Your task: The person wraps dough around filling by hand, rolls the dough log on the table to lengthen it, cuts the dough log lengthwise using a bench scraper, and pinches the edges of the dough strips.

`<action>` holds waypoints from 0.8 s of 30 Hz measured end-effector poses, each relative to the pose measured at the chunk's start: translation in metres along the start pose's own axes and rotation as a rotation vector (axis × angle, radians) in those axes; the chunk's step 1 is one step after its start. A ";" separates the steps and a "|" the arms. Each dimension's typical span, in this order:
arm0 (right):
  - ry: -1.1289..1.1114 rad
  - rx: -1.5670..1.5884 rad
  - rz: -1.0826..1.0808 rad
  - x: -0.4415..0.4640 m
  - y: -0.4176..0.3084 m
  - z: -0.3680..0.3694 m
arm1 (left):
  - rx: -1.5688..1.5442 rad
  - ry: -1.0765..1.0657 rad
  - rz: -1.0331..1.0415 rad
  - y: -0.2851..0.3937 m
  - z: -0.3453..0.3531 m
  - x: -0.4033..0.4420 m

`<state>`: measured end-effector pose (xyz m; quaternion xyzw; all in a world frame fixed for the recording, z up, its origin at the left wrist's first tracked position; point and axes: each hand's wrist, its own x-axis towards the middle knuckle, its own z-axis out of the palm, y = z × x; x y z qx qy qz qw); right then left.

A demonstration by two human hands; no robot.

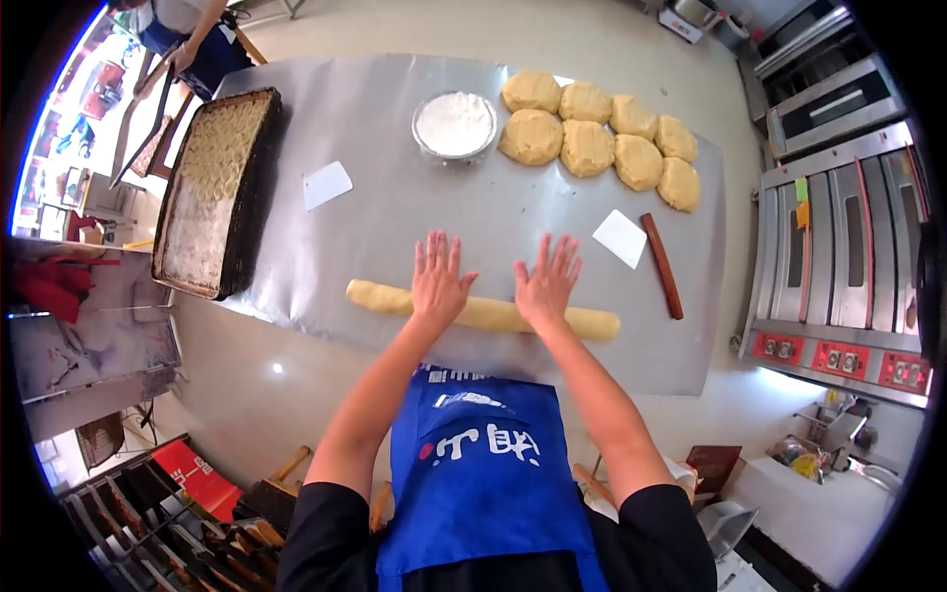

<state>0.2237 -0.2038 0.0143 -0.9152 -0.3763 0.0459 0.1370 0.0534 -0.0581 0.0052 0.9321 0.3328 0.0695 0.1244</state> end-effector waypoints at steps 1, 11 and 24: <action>0.015 -0.011 -0.086 -0.008 -0.014 0.007 | 0.029 -0.002 -0.009 -0.011 0.001 -0.008; -0.123 0.214 -0.443 -0.030 -0.019 0.025 | -0.084 -0.268 0.075 -0.074 -0.030 -0.028; -0.164 -0.052 -0.714 -0.052 -0.094 0.047 | 0.158 -0.166 0.395 -0.151 -0.033 -0.078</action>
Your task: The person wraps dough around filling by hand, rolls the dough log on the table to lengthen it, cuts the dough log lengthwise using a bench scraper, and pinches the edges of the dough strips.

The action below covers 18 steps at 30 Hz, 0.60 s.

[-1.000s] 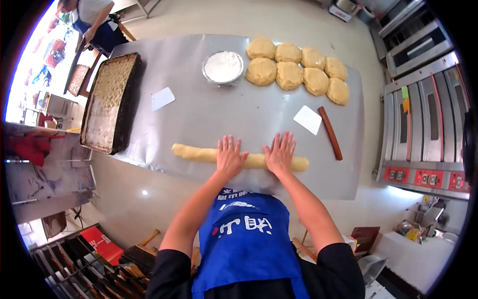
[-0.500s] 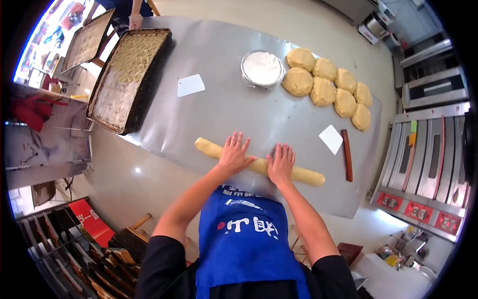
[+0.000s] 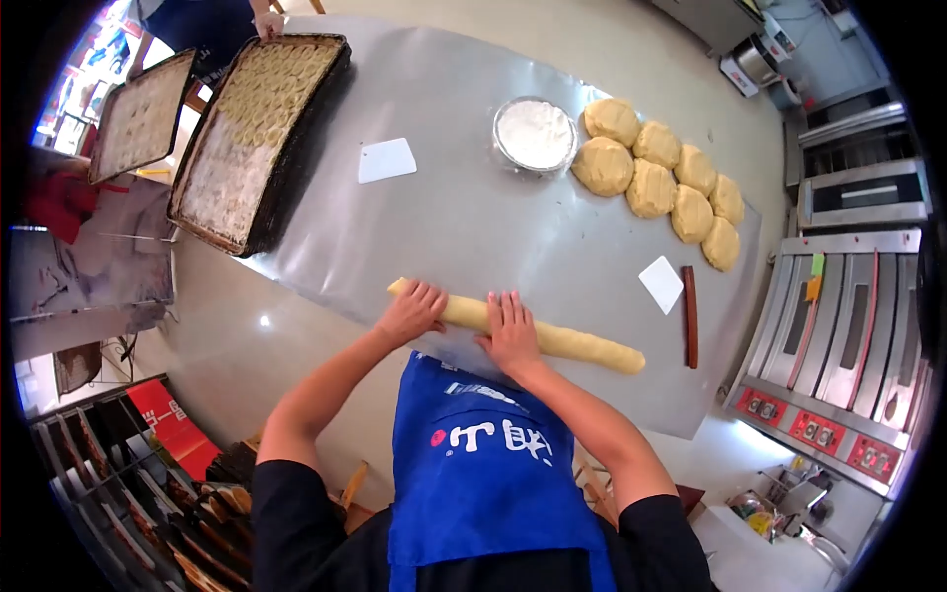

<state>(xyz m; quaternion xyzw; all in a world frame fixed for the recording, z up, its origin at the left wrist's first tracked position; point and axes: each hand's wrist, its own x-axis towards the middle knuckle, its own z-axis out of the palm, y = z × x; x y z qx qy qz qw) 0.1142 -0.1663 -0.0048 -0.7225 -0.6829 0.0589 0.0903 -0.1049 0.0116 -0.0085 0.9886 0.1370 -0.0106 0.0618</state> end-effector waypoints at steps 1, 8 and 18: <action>-0.012 0.109 0.012 0.005 -0.003 -0.011 | -0.001 0.006 -0.007 -0.006 -0.014 0.005; 0.058 0.065 -0.122 0.029 -0.031 0.013 | 0.053 0.089 -0.117 -0.005 -0.004 -0.008; -0.074 0.529 0.250 0.111 -0.035 -0.009 | -0.124 0.031 -0.392 -0.027 -0.039 -0.017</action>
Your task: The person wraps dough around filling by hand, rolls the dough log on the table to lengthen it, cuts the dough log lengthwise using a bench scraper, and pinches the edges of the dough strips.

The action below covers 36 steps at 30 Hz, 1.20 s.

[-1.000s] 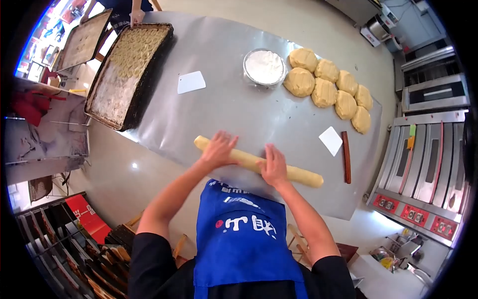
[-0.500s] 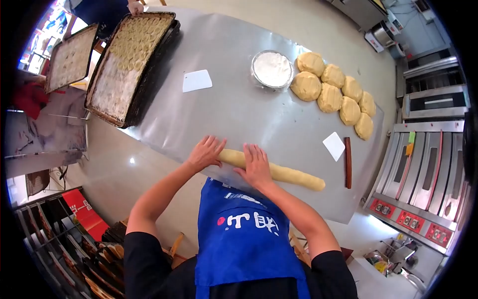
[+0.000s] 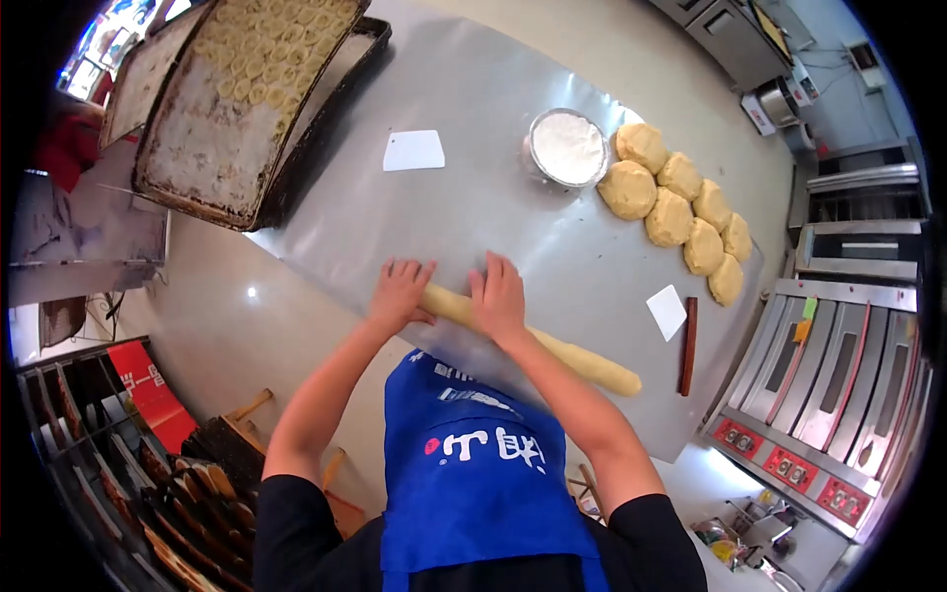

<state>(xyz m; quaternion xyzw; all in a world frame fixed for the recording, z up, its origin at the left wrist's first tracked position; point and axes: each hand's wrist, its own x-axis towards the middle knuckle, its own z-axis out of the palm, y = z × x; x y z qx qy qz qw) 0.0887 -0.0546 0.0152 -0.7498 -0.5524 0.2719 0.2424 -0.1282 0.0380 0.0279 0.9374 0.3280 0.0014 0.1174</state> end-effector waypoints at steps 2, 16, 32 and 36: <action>0.249 -0.111 -0.069 0.017 -0.004 0.028 | -0.151 -0.001 -0.086 -0.010 -0.001 -0.011; 0.078 -0.235 -0.223 0.034 -0.041 0.075 | -1.556 0.684 -0.950 0.052 0.047 -0.106; -0.446 0.241 -0.087 0.027 -0.039 0.031 | -2.182 0.330 -1.157 0.046 0.030 -0.053; -0.299 0.311 -0.199 0.011 -0.023 0.026 | -2.258 0.548 -0.983 0.067 0.019 -0.053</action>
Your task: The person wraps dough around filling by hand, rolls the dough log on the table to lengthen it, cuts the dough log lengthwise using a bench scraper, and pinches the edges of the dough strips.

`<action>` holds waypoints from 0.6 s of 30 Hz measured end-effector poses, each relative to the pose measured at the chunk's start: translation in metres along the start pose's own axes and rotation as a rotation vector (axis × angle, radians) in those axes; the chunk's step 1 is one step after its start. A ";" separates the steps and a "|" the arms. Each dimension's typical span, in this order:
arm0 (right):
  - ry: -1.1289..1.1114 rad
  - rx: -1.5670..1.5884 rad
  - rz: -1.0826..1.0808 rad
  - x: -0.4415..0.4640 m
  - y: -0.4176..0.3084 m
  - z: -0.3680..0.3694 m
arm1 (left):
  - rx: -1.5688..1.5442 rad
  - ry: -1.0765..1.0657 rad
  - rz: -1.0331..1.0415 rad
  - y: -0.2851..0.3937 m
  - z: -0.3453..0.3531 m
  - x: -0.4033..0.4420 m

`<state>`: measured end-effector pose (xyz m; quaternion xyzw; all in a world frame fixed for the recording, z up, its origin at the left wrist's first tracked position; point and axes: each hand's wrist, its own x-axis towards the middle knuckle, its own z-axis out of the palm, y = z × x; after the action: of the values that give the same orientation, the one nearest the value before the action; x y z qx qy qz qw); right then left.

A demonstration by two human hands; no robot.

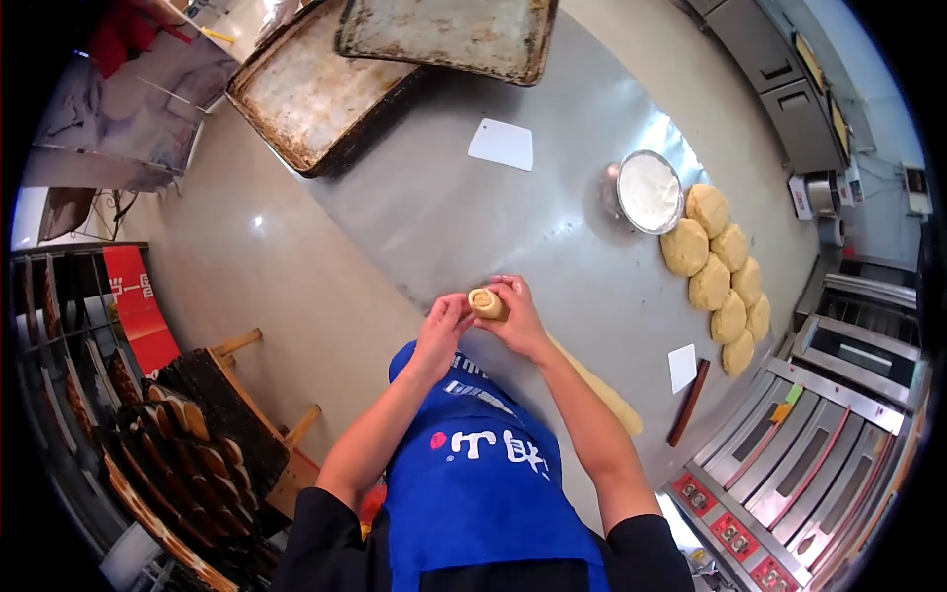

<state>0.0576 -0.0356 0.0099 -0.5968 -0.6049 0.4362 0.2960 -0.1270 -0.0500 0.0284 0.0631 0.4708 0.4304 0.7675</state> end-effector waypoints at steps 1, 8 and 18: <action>-0.059 0.054 -0.006 0.002 -0.001 -0.002 | -0.002 0.037 0.115 -0.001 0.006 -0.002; 0.068 -0.072 -0.142 -0.006 -0.018 0.022 | 0.221 -0.074 0.082 0.003 0.005 0.006; -0.001 -0.180 -0.256 0.006 -0.028 0.008 | 0.331 -0.032 0.141 -0.004 -0.002 0.011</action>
<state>0.0368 -0.0282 0.0304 -0.5389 -0.7127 0.3392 0.2942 -0.1239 -0.0454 0.0180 0.2281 0.5175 0.3989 0.7218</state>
